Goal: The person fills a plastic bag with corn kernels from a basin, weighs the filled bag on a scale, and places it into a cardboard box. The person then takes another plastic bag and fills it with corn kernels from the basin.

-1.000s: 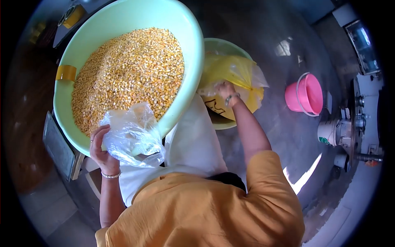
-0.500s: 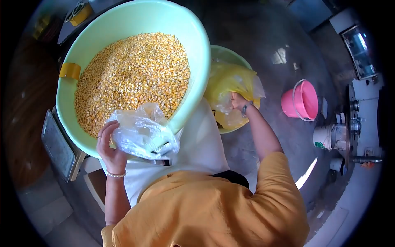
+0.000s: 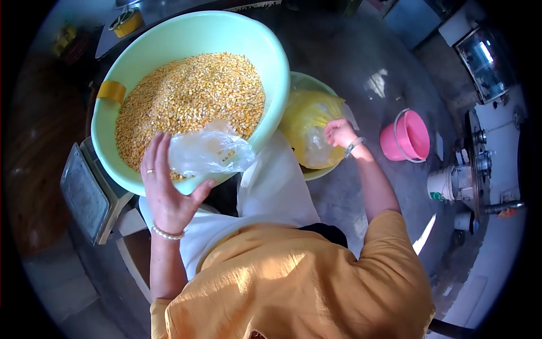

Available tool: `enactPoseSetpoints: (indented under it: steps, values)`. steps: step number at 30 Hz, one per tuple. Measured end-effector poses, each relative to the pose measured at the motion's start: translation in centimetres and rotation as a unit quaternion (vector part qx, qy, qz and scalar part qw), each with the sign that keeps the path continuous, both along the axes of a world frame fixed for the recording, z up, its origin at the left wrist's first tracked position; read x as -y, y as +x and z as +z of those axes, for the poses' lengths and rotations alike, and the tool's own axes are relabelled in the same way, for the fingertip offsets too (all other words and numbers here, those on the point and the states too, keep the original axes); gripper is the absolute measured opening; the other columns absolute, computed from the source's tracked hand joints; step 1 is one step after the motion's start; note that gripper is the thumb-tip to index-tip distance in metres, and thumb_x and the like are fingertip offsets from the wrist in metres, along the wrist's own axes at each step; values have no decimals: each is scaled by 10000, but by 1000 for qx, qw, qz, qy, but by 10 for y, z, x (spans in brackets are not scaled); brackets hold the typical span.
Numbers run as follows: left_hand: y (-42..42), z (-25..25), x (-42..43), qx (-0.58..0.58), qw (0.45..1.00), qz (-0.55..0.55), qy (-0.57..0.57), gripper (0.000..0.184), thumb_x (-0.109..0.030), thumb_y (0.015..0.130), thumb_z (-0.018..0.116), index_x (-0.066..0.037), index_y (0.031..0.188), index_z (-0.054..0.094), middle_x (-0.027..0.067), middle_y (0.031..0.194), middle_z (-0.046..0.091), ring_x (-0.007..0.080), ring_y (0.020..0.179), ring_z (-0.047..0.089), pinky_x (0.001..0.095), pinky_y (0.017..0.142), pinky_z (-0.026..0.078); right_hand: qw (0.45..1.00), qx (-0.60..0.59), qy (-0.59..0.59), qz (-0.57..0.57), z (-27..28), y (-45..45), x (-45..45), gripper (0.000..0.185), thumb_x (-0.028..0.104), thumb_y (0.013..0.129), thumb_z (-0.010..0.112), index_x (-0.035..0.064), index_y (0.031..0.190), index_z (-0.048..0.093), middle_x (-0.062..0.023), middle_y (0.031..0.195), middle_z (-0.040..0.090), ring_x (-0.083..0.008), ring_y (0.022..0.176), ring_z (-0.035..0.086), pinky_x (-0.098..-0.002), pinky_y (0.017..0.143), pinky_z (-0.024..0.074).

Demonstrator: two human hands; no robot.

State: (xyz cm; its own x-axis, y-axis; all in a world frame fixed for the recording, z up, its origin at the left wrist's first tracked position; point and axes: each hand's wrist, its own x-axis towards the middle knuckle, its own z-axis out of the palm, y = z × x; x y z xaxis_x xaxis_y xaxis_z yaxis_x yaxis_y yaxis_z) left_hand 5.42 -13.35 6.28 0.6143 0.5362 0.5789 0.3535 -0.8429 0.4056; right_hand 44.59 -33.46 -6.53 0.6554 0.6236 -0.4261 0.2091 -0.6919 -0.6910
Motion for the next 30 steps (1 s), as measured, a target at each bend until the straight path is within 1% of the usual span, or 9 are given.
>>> enactPoseSetpoints:
  steps: [2,4,6,10,13,20,23,26,30]
  values:
    - [10,7,9,-21,999,4,42,834,-383,587,775,-43,1267,432,201,1282,435,358,1187,410,487,988,289,997,-37,-45,43,-23,-4,-3,229,-8,732,442,19,863,628,-99,857,643,-173,717,622,-333,576,490]
    - [23,2,13,-70,996,50,33,750,-299,577,773,-92,1235,478,183,1280,441,348,1188,411,484,979,296,865,254,-165,400,-112,24,2,253,17,729,466,30,918,635,-145,953,637,-268,855,616,-368,742,484]
    - [27,-14,-1,-76,994,67,51,603,-135,560,747,-119,1132,556,140,1262,477,332,1166,439,454,959,329,878,217,-231,358,-42,-28,-13,303,8,725,476,46,982,633,-172,1041,606,-325,981,567,-364,857,435]
    - [15,-35,-34,43,996,66,-38,332,-5,621,663,-92,941,647,108,1029,621,331,980,567,403,838,450,952,184,133,207,53,-77,-64,216,115,799,587,37,998,623,-110,783,657,-204,651,636,-275,621,497]
    - [9,-46,-45,157,968,47,-189,239,-14,691,643,-43,928,656,111,906,655,266,825,631,310,723,486,904,96,371,189,129,-128,-96,231,54,786,640,-23,1002,611,-96,885,653,-151,777,628,-254,709,494]
    - [-3,-41,-59,271,875,31,-401,255,-211,882,578,28,949,638,20,773,630,64,695,531,230,622,441,589,360,561,456,171,-247,-154,303,104,706,692,40,985,594,-129,987,599,-299,865,596,-359,777,488]
    - [-14,-41,-67,332,827,-22,-453,243,-202,904,531,12,953,634,46,859,631,107,778,577,238,668,462,638,264,535,487,146,-277,-176,278,109,739,669,37,992,576,-145,983,612,-309,881,606,-381,750,495]
    - [-19,-32,-70,476,662,-55,-577,215,-164,905,487,7,983,593,93,917,631,175,820,615,281,699,499,822,153,365,409,105,-268,-207,201,93,804,577,46,999,568,-167,949,618,-313,861,613,-397,733,498]
    - [-31,-33,-81,555,525,-6,-646,144,-71,876,457,1,934,567,103,866,609,178,742,611,269,611,509,824,297,124,466,75,-247,-231,272,199,807,546,72,1047,541,-174,902,631,-338,846,616,-444,763,481]
